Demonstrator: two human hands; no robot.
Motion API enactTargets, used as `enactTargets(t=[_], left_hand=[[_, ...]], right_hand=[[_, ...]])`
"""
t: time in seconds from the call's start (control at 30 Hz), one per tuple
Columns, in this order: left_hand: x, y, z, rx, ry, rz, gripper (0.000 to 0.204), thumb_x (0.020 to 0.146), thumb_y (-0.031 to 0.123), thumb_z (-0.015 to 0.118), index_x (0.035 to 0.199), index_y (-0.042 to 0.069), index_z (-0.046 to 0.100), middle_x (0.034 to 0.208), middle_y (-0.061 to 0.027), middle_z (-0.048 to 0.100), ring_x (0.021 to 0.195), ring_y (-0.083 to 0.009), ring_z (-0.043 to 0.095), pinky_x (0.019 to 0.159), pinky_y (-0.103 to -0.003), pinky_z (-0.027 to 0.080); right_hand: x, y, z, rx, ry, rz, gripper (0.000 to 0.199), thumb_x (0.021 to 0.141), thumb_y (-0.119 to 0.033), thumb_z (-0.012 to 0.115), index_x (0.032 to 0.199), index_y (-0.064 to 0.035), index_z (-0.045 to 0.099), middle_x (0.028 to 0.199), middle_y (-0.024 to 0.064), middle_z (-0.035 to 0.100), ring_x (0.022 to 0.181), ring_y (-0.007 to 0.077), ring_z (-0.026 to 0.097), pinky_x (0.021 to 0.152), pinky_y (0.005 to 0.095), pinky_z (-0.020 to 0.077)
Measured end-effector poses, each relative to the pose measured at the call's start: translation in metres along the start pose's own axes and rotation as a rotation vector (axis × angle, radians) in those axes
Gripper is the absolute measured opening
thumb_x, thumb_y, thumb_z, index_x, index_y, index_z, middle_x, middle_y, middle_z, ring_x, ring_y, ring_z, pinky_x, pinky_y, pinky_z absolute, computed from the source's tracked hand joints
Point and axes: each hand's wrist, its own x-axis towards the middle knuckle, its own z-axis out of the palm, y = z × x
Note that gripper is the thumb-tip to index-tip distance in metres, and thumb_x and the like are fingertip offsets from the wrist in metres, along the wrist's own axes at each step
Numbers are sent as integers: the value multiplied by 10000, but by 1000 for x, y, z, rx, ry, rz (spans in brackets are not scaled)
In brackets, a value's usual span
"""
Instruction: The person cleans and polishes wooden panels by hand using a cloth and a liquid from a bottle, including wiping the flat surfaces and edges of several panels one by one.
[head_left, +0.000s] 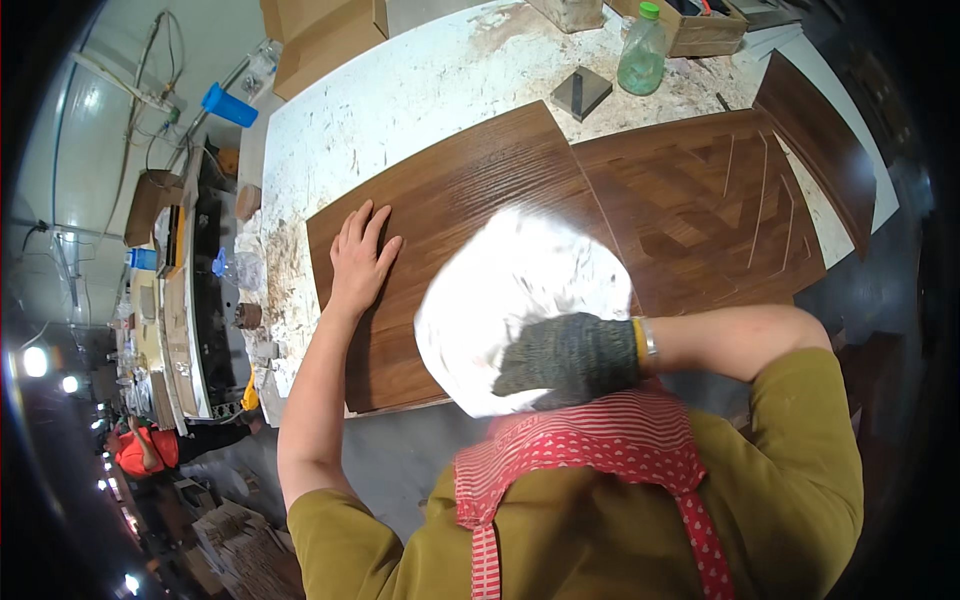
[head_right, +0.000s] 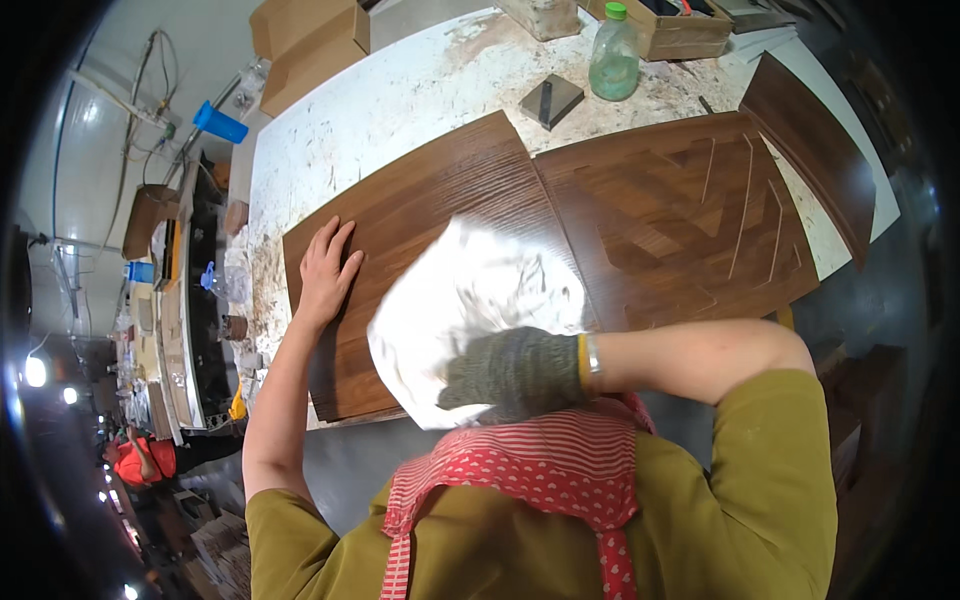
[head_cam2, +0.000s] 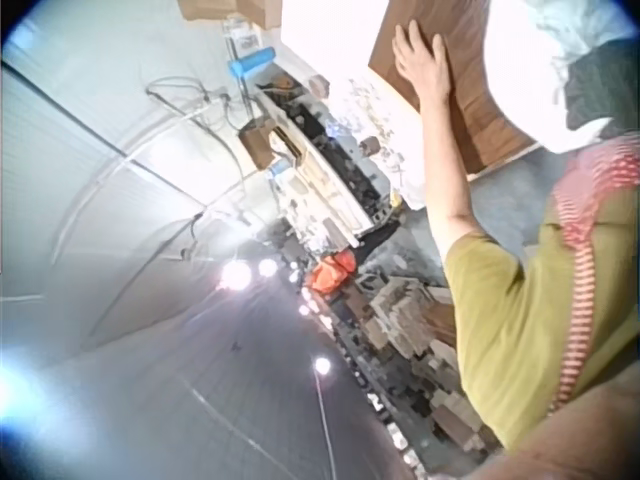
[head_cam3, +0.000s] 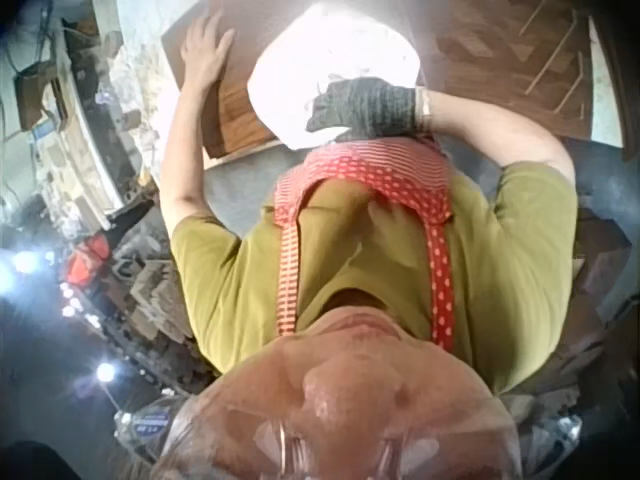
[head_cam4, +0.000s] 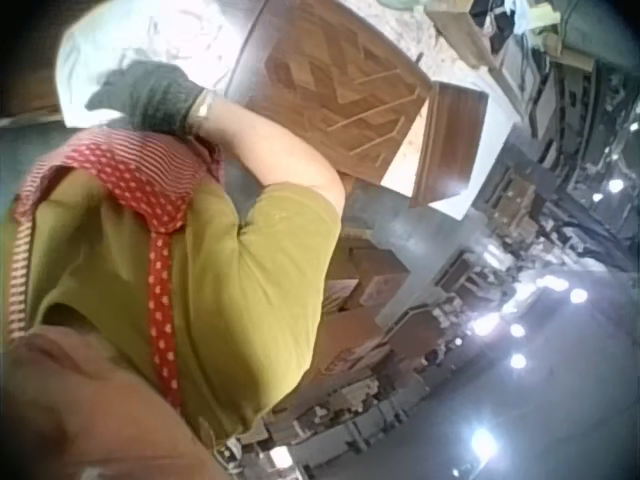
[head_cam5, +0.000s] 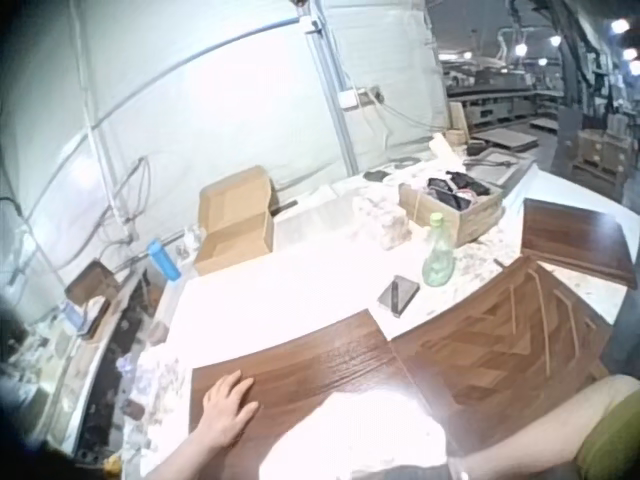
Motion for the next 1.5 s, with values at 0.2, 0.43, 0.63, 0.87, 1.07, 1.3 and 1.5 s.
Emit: enactTargets(t=[0.2, 0.43, 0.63, 0.87, 1.07, 1.3, 1.5], left_hand=[[98, 96, 10, -199, 98, 253, 522, 861, 379, 701, 1284, 95, 586, 1255, -126, 613, 1189, -307, 563, 993, -430, 454], [195, 123, 57, -196, -41, 55, 393, 962, 426, 525, 1175, 137, 683, 1076, -173, 699, 1048, -376, 637, 928, -435, 481], [153, -4, 11, -365, -248, -36, 666, 874, 572, 650, 1305, 66, 600, 1265, -177, 641, 1152, -300, 608, 976, -378, 466], [133, -26, 9, -474, -452, -63, 554, 911, 493, 669, 1238, 50, 608, 1149, -98, 658, 1082, -186, 572, 955, -323, 442], [130, -30, 24, -512, -323, -71, 592, 891, 590, 624, 1225, 102, 637, 1172, -138, 673, 1125, -236, 597, 996, -402, 436], [135, -43, 36, -419, -252, 69, 730, 834, 664, 602, 1256, 69, 622, 1195, -171, 671, 1114, -314, 622, 978, -388, 452], [146, -44, 31, -450, -296, 70, 560, 848, 511, 709, 1027, -20, 702, 909, -128, 685, 826, -174, 589, 761, -334, 478]], right_hand=[[-57, -21, -56, 103, 221, 701, 435, 885, -254, 662, 1276, -74, 599, 1257, 165, 618, 1161, 339, 588, 1006, 431, 452], [-101, -48, -36, 113, 509, 792, 512, 840, -233, 679, 1307, -46, 579, 1273, 178, 613, 1189, 314, 579, 1030, 411, 427], [-181, -46, -49, -143, 1032, 1219, 455, 909, -169, 619, 1324, 4, 551, 1262, 165, 618, 1156, 251, 590, 999, 358, 456], [-56, 13, -83, -486, 715, 702, 406, 952, -237, 583, 1307, -41, 574, 1356, 149, 565, 1216, 289, 560, 1024, 381, 437], [99, 37, 12, -555, 51, 590, 409, 926, -306, 568, 1249, -56, 563, 1167, 172, 615, 1081, 309, 609, 958, 425, 463], [116, 45, 21, -511, 365, 449, 265, 964, -250, 540, 998, -25, 675, 974, 124, 700, 880, 278, 667, 864, 415, 515], [105, 31, 31, -572, 271, 647, 469, 908, -462, 574, 1103, -41, 640, 1046, 193, 656, 991, 317, 639, 861, 432, 492]])
